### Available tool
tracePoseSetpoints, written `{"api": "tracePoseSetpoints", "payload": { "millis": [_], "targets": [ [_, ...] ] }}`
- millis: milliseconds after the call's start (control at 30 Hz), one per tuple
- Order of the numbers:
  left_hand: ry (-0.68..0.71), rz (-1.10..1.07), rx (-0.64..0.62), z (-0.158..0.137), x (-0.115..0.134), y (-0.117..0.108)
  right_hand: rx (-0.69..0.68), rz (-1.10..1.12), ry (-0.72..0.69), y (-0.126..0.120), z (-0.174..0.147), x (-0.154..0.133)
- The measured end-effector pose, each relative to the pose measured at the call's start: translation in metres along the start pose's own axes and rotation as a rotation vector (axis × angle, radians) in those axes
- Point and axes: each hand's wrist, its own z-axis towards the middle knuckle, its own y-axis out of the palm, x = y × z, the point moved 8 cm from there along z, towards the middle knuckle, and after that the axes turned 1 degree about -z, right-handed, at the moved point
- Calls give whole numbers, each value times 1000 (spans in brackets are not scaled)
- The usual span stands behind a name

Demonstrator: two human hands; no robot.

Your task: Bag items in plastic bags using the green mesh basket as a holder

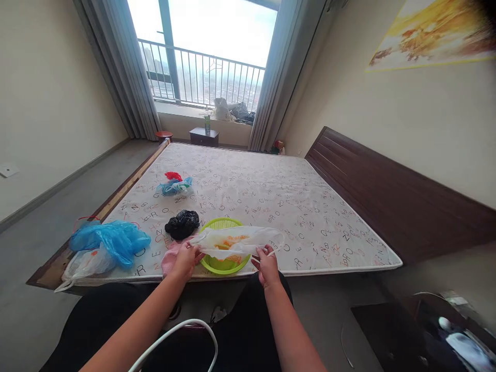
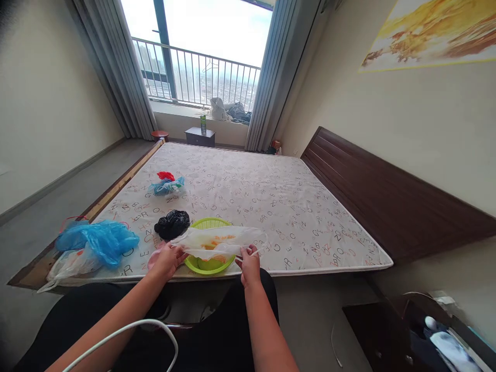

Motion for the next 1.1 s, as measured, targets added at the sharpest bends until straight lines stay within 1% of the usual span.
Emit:
{"api": "tracePoseSetpoints", "payload": {
  "millis": [67, 167, 233, 300, 400, 467, 600, 633, 700, 800, 900, 967, 1033, 1100],
  "targets": [
    [-64, -62, -26, -9, -9, 1, -65, 135, 115, 2, -9, 14],
    [-96, -9, -72, -17, -15, 4, -165, 251, 233, 10, -22, 26],
    [-82, 31, -79, -18, -17, 4, -210, 264, 264, 15, -28, 27],
    [-54, 54, -79, -19, -17, 3, -241, 257, 262, 18, -34, 24],
    [-31, 85, -114, -23, -18, 5, -265, 246, 287, 23, -41, 21],
    [-29, 122, -153, -27, -20, 7, -249, 191, 301, 25, -43, 20],
    [-4, 213, -308, -34, -23, 18, -195, -89, 216, 25, -32, 8],
    [-10, 212, -343, -35, -24, 20, -196, -145, 194, 26, -27, 5],
    [-57, 155, -377, -36, -30, 21, -186, -181, 157, 26, -18, 0],
    [-121, -83, -380, -36, -37, 17, -148, -97, 116, 19, -8, 0],
    [-125, -318, -318, -30, -40, 3, -164, 93, 134, 10, -6, 16],
    [-165, -364, -260, -27, -47, -5, -183, 194, 140, 5, -6, 29],
    [-206, -354, -217, -25, -53, -10, -184, 227, 128, 1, -5, 40],
    [-183, -318, -188, -24, -53, -12, -188, 238, 121, 0, -4, 48]
  ]
}}
